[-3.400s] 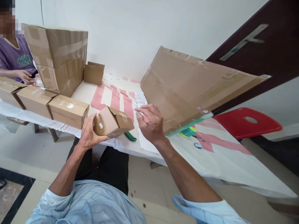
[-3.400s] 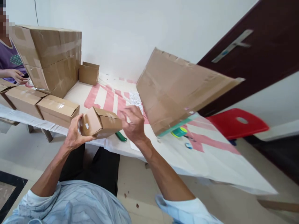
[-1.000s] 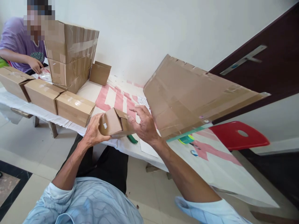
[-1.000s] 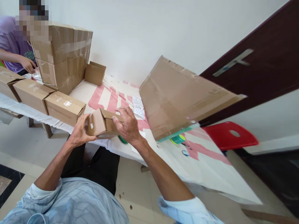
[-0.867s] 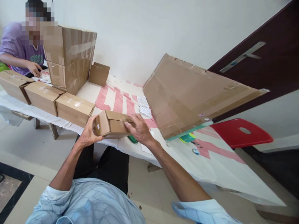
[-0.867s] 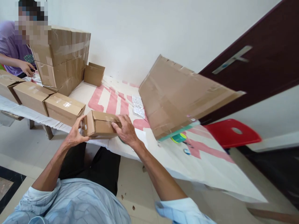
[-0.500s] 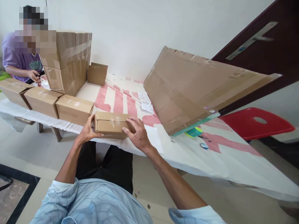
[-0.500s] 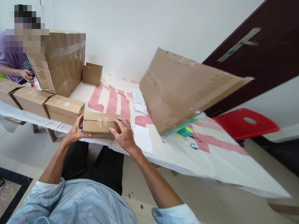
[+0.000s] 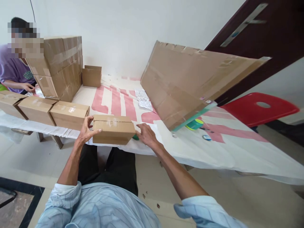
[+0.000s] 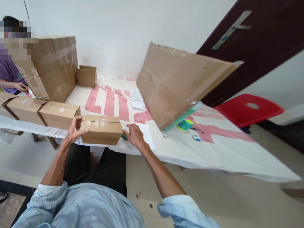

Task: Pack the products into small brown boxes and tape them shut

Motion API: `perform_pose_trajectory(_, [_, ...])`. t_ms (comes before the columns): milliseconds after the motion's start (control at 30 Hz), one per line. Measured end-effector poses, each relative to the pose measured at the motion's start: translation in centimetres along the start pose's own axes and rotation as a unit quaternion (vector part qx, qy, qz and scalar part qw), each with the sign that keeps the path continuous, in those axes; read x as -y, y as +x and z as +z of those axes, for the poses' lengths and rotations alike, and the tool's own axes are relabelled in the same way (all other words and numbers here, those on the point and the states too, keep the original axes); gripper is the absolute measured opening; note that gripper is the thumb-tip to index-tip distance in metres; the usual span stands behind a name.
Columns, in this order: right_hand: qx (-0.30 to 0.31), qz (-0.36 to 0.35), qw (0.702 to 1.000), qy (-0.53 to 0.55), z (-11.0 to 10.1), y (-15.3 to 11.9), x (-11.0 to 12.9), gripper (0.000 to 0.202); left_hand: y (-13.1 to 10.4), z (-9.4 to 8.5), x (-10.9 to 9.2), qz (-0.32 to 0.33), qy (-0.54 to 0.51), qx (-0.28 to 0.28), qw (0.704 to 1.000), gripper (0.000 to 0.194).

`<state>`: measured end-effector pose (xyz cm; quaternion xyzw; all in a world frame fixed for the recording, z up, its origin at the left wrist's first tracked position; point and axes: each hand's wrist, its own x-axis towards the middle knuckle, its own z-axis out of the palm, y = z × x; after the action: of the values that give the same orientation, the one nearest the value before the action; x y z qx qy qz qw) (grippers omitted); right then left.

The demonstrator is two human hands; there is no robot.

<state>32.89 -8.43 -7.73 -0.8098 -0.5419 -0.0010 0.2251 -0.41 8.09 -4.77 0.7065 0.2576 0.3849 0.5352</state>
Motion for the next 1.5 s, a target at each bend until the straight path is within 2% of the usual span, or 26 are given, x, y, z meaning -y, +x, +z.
perform_pose_trajectory(67, [0.086, 0.025, 0.994, -0.059, 0.8, -0.1, -0.4, 0.024, 0.0, 0.1, 0.1, 0.005, -0.001, -0.008, 1.0, 0.079])
perform_pose_trajectory(133, [0.119, 0.029, 0.99, -0.075, 1.6, -0.4, -0.1, 0.016, 0.0, 0.1, 0.2, 0.008, 0.001, -0.009, 1.0, 0.077])
perform_pose_trajectory(233, [0.098, 0.029, 0.993, -0.065, 2.4, -0.8, 0.6, 0.012, 0.1, 0.0, 0.1, 0.002, 0.006, -0.008, 1.0, 0.075])
perform_pose_trajectory(300, [0.074, 0.041, 0.995, -0.056, 2.3, -0.6, 0.6, 0.016, 0.1, 0.0, 0.1, -0.001, 0.008, -0.008, 1.0, 0.072])
perform_pose_trajectory(367, [0.049, 0.073, 0.995, -0.053, 1.6, -0.2, 0.4, 0.027, 0.1, 0.1, 0.0, 0.0, 0.008, -0.009, 1.0, 0.07])
perform_pose_trajectory(467, [-0.019, 0.114, 0.993, -0.007, -0.9, 0.9, 0.1, 0.042, 0.1, 0.2, 0.0, 0.005, 0.006, -0.012, 1.0, 0.068])
perform_pose_trajectory(533, [-0.077, 0.078, 0.99, 0.092, -3.4, 1.5, 0.7, 0.048, 0.0, 0.3, 0.0, 0.005, 0.008, -0.015, 1.0, 0.066])
perform_pose_trajectory(600, [-0.091, 0.002, 0.977, 0.193, -5.9, 1.9, 2.2, 0.049, 0.0, 0.3, 0.0, 0.005, 0.013, -0.02, 1.0, 0.063])
perform_pose_trajectory(700, [-0.011, -0.1, 0.962, 0.253, -9.1, 2.0, 5.4, 0.045, -0.1, 0.3, 0.0, 0.008, 0.024, -0.023, 0.999, 0.059])
perform_pose_trajectory(800, [0.059, -0.152, 0.953, 0.256, -10.9, 2.3, 8.2, 0.039, -0.3, 0.3, -0.1, 0.011, 0.033, -0.027, 0.999, 0.059])
perform_pose_trajectory(933, [0.097, -0.19, 0.952, 0.219, -11.8, 3.3, 10.2, 0.036, -0.5, 0.4, -0.2, 0.013, 0.04, -0.027, 0.999, 0.062])
perform_pose_trajectory(1300, [0.136, -0.263, 0.949, 0.106, -13.1, 6.1, 12.9, 0.03, -0.6, 0.4, -0.1, 0.013, 0.046, -0.015, 0.999, 0.069])
perform_pose_trajectory(1433, [0.165, -0.28, 0.943, 0.075, -13.7, 7.3, 13.1, 0.028, -0.5, 0.4, -0.2, 0.013, 0.055, -0.015, 0.998, 0.069])
perform_pose_trajectory(1500, [0.143, -0.274, 0.949, 0.062, -14.0, 7.6, 12.4, 0.027, -0.5, 0.4, -0.1, 0.015, 0.061, -0.018, 0.998, 0.07])
